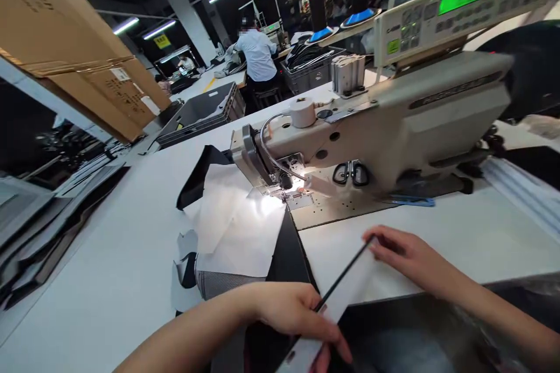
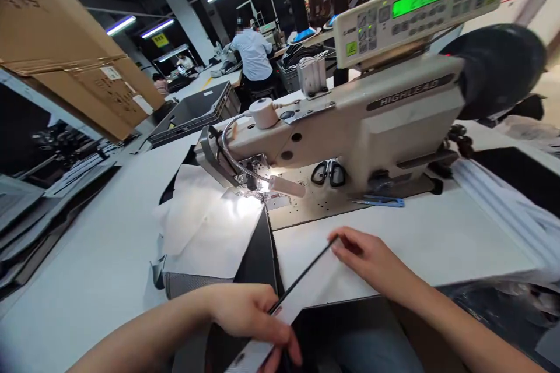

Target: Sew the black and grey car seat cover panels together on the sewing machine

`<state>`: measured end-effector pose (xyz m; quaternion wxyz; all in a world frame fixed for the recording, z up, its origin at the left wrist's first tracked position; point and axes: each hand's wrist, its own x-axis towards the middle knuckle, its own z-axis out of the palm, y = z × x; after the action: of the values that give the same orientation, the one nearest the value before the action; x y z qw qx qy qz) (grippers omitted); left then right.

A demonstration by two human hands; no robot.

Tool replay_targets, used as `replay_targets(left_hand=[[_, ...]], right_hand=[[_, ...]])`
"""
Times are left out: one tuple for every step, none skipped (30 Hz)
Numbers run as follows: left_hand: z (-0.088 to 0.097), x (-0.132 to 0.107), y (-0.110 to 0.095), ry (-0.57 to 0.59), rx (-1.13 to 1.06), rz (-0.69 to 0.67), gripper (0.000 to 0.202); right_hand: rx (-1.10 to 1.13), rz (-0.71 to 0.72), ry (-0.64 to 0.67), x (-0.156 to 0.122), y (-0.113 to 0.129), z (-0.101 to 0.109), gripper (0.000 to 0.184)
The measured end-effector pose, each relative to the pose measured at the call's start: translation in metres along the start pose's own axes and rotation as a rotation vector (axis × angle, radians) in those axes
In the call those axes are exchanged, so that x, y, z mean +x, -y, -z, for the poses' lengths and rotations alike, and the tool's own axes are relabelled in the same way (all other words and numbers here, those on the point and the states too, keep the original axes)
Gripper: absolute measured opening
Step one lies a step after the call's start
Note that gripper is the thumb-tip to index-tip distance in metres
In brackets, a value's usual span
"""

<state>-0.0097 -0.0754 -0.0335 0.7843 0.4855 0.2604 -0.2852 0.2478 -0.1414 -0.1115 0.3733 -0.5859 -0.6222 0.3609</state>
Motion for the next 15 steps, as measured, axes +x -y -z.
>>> replay_targets(left_hand=[[-0.001, 0.010, 0.009, -0.112, -0.112, -0.037, 0.057], [-0.001, 0.021, 0.017, -0.231, -0.242, -0.082, 0.056], [0.000, 0.030, 0.024, -0.319, -0.365, -0.125, 0.057], [0.001, 0.037, 0.028, -0.368, -0.462, -0.151, 0.058], [0.001, 0.043, 0.031, -0.382, -0.514, -0.162, 0.057], [0.001, 0.046, 0.032, -0.358, -0.525, -0.164, 0.055], [0.001, 0.047, 0.032, -0.313, -0.491, -0.158, 0.053], [-0.001, 0.047, 0.032, -0.285, -0.389, -0.160, 0.051], [-0.004, 0.047, 0.033, -0.278, -0.241, -0.168, 0.049], [-0.007, 0.047, 0.034, -0.292, -0.085, -0.180, 0.047], [-0.010, 0.048, 0.038, -0.320, 0.090, -0.202, 0.044], [-0.013, 0.049, 0.043, -0.335, 0.291, -0.235, 0.038], [-0.015, 0.051, 0.050, -0.321, 0.509, -0.277, 0.029], [-0.016, 0.053, 0.059, -0.284, 0.723, -0.314, 0.021], [-0.016, 0.054, 0.068, -0.238, 0.922, -0.340, 0.021]], right_hand=[[-0.042, 0.024, -0.071, 0.012, 0.002, -0.010, 0.041], [-0.101, 0.083, -0.131, 0.023, 0.004, -0.020, 0.045], [-0.174, 0.171, -0.167, 0.031, 0.006, -0.030, 0.046], [-0.250, 0.282, -0.166, 0.036, 0.007, -0.040, 0.045], [-0.321, 0.401, -0.138, 0.039, 0.008, -0.048, 0.041], [-0.380, 0.504, -0.099, 0.041, 0.009, -0.055, 0.038], [-0.426, 0.586, -0.066, 0.042, 0.009, -0.060, 0.036], [-0.465, 0.651, -0.050, 0.044, 0.009, -0.064, 0.035], [-0.496, 0.702, -0.050, 0.046, 0.008, -0.067, 0.033], [-0.522, 0.737, -0.063, 0.050, 0.008, -0.069, 0.032], [-0.544, 0.759, -0.078, 0.055, 0.006, -0.070, 0.032], [-0.563, 0.777, -0.089, 0.060, 0.005, -0.071, 0.034], [-0.576, 0.785, -0.098, 0.066, 0.004, -0.072, 0.038], [-0.583, 0.780, -0.104, 0.072, 0.003, -0.073, 0.043], [-0.583, 0.763, -0.108, 0.077, 0.003, -0.074, 0.047]])
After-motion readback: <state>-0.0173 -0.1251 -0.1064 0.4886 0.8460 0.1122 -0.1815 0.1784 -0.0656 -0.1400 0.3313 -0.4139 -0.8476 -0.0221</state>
